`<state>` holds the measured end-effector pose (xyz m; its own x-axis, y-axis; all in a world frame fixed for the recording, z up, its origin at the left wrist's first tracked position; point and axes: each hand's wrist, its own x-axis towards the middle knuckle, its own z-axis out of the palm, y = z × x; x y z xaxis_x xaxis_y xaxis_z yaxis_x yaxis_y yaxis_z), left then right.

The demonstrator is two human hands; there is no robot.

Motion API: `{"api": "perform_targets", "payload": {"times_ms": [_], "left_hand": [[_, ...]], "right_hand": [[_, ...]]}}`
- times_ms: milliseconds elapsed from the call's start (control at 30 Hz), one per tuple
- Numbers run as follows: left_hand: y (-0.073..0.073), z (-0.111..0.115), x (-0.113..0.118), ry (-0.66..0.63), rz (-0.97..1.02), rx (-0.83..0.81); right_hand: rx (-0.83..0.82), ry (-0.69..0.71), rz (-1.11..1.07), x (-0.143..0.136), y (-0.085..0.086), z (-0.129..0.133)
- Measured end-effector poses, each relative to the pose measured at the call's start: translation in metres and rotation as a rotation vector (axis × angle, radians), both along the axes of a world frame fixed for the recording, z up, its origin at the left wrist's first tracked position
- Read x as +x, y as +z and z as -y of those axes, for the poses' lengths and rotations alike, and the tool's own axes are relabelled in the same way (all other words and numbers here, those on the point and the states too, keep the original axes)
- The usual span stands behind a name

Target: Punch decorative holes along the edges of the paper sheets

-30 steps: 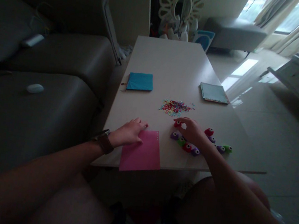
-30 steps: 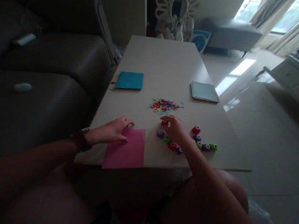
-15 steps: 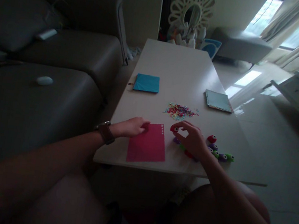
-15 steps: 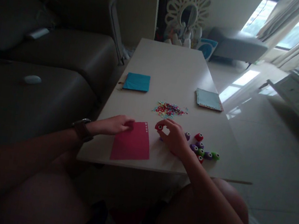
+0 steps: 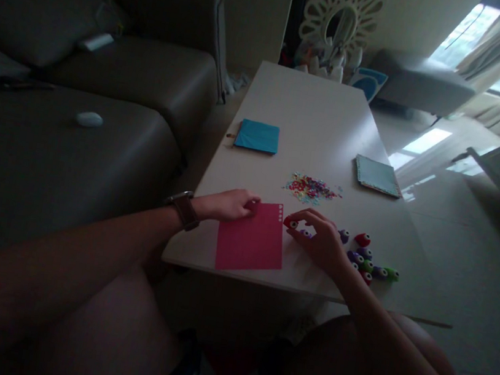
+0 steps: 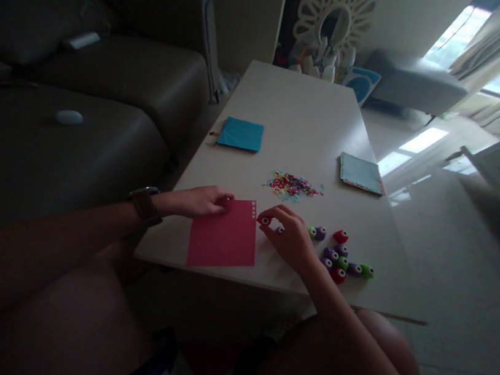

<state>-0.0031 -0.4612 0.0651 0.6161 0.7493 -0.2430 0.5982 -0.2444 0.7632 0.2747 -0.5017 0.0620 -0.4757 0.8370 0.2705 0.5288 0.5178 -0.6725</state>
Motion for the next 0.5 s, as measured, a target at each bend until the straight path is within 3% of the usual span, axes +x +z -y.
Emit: {"api": "perform_targets", "payload": {"times_ms": [500], "left_hand": [[-0.003,-0.001,0.0028,0.023,-0.017,-0.063]], "right_hand": [[0.006,0.01,0.06,-0.0001,0.0023,0.0009]]}}
